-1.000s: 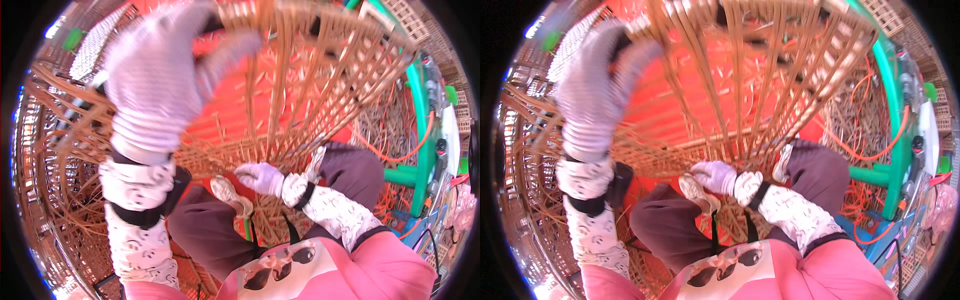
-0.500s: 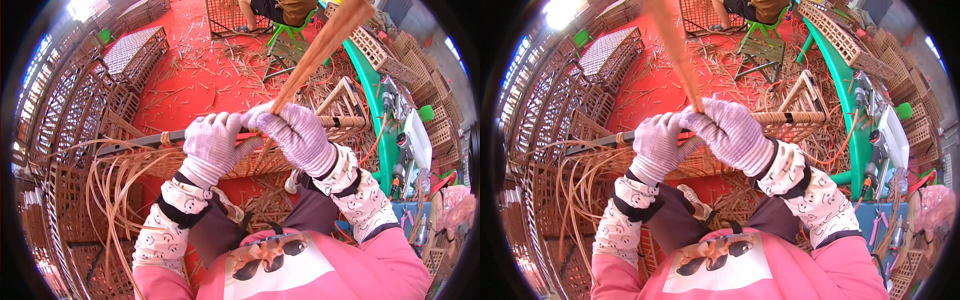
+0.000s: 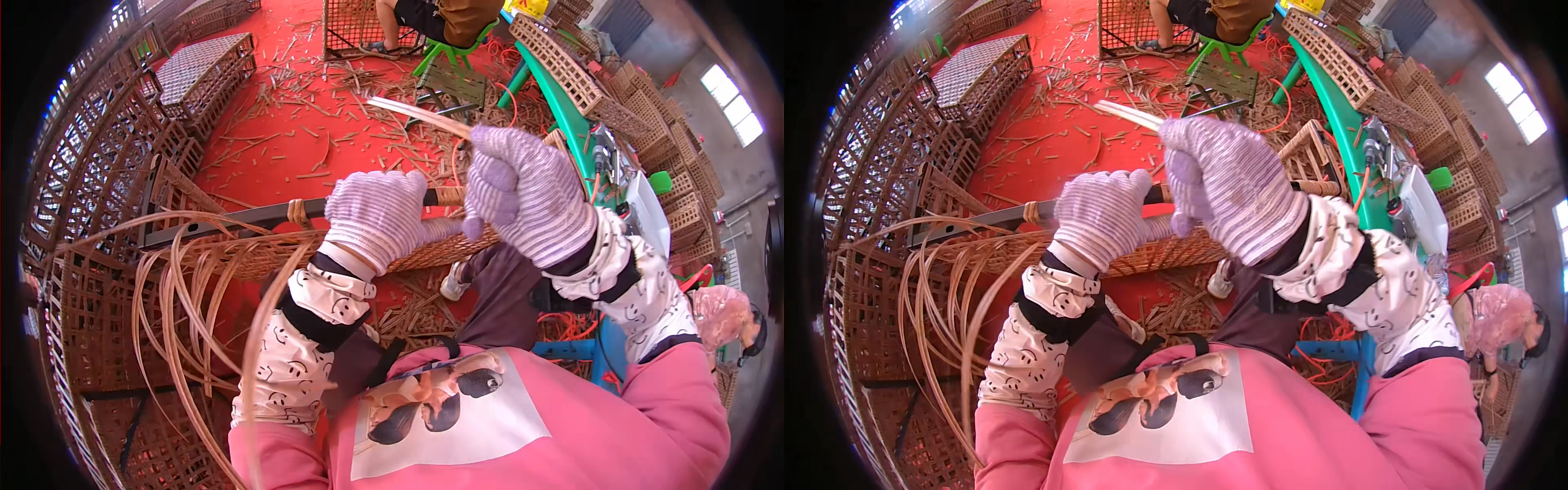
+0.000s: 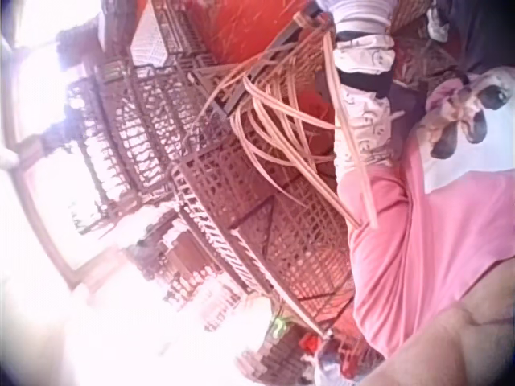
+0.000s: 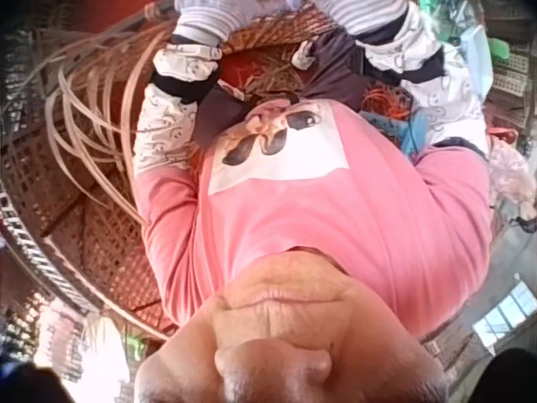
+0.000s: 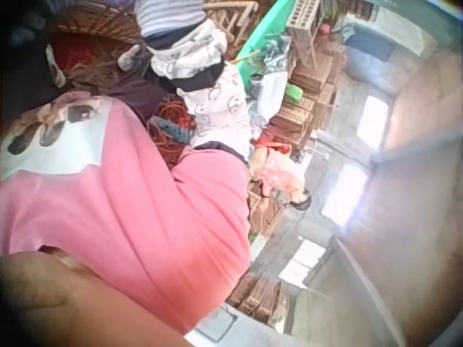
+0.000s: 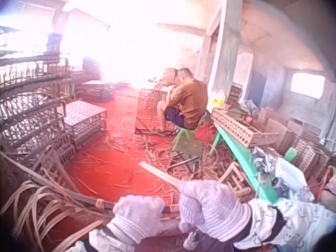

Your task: Weaving rattan or plastic strips around a wooden chair frame and securing them with a pneumatic nail gun.

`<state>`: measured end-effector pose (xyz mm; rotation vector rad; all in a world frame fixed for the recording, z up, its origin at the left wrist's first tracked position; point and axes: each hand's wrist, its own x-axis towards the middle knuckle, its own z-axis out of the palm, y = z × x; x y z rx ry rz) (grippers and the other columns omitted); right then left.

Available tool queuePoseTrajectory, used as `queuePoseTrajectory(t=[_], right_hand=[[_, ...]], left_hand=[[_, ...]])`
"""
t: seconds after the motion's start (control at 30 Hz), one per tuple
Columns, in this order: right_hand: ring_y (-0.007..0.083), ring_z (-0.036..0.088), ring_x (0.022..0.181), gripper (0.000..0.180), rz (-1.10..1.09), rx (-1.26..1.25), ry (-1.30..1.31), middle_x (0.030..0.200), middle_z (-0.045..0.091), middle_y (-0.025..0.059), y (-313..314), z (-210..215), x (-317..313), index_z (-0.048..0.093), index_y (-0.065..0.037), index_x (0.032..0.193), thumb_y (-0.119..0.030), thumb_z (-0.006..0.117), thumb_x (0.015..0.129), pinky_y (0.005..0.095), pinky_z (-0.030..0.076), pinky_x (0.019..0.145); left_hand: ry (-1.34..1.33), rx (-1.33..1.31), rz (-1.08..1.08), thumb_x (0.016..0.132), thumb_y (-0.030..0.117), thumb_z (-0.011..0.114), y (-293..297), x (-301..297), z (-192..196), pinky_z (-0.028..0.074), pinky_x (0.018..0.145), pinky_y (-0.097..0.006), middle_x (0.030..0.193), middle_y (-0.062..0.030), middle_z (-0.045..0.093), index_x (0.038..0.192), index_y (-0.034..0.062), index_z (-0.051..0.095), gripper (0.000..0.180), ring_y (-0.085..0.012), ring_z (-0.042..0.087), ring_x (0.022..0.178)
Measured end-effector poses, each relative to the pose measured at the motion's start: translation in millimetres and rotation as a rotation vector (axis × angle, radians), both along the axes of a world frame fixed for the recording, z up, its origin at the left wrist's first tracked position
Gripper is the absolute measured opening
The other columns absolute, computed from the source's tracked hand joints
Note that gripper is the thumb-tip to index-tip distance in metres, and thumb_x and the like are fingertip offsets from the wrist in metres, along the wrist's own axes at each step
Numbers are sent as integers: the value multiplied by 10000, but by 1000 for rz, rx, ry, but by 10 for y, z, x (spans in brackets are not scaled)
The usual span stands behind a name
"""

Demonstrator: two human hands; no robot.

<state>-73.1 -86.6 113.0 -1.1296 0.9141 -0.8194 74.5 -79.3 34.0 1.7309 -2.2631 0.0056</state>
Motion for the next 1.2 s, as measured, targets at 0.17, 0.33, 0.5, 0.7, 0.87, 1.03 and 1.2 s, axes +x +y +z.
queuePoseTrajectory(t=[0.17, 0.33, 0.5, 0.7, 0.87, 1.03, 1.2], right_hand=[[141, 393, 379, 384, 115, -216, 213, 470, 374, -9, 93, 165, -4, 404, -137, 568, -265, 498, 918, 337, 473, 438], [154, 427, 394, 335, 159, -423, 196, 501, 398, -3, 44, 158, 98, 458, -100, 618, -259, 533, 903, 340, 456, 402], [164, 394, 369, 361, 177, -450, 257, 478, 370, 4, -176, 128, 176, 419, -122, 585, -266, 498, 907, 358, 408, 360], [170, 290, 315, 402, 108, -145, 250, 412, 266, -18, -702, -41, 305, 322, -171, 536, -293, 449, 897, 391, 363, 344], [153, 281, 335, 327, 186, 111, 252, 452, 298, -19, -1080, -340, 366, 390, -149, 610, -314, 494, 873, 390, 340, 338], [194, 517, 443, 288, 411, 83, 406, 595, 534, 31, -1344, -590, 310, 542, -44, 791, -309, 513, 900, 364, 499, 441], [328, 660, 793, 220, 653, -1580, 1423, 806, 650, 193, -1307, -388, 49, 588, -21, 971, -181, 526, 833, 430, 535, 660]], left_hand=[[17, 4, 29, 690, 727, 559, 95, -72, 0, 519, 573, -419, 714, -86, 660, 802, 121, 647, 622, -257, 666, 664], [14, -168, 55, 705, 695, 574, 176, -87, -79, 491, 516, -387, 630, -68, 633, 734, 156, 613, 542, -241, 639, 572], [26, -204, 51, 723, 658, 586, 191, -116, -159, 470, 490, -391, 628, -49, 623, 719, 155, 613, 504, -238, 625, 559], [141, -456, -55, 725, 525, 654, 220, -120, -235, 469, 552, -362, 713, -21, 614, 1070, 144, 578, 519, -214, 611, 602], [71, -379, -140, 775, 419, 640, 228, -96, -206, 479, 589, -364, 833, -12, 609, 1174, 219, 548, 455, -213, 624, 672], [167, -63, -108, 781, 389, 642, 168, -131, -83, 492, 607, -398, 870, -41, 619, 1129, 238, 577, 385, -262, 635, 717], [368, 156, -143, 725, 193, 730, 98, -99, 13, 504, 748, -363, 932, -109, 644, 1045, 73, 639, 354, -298, 637, 850]])
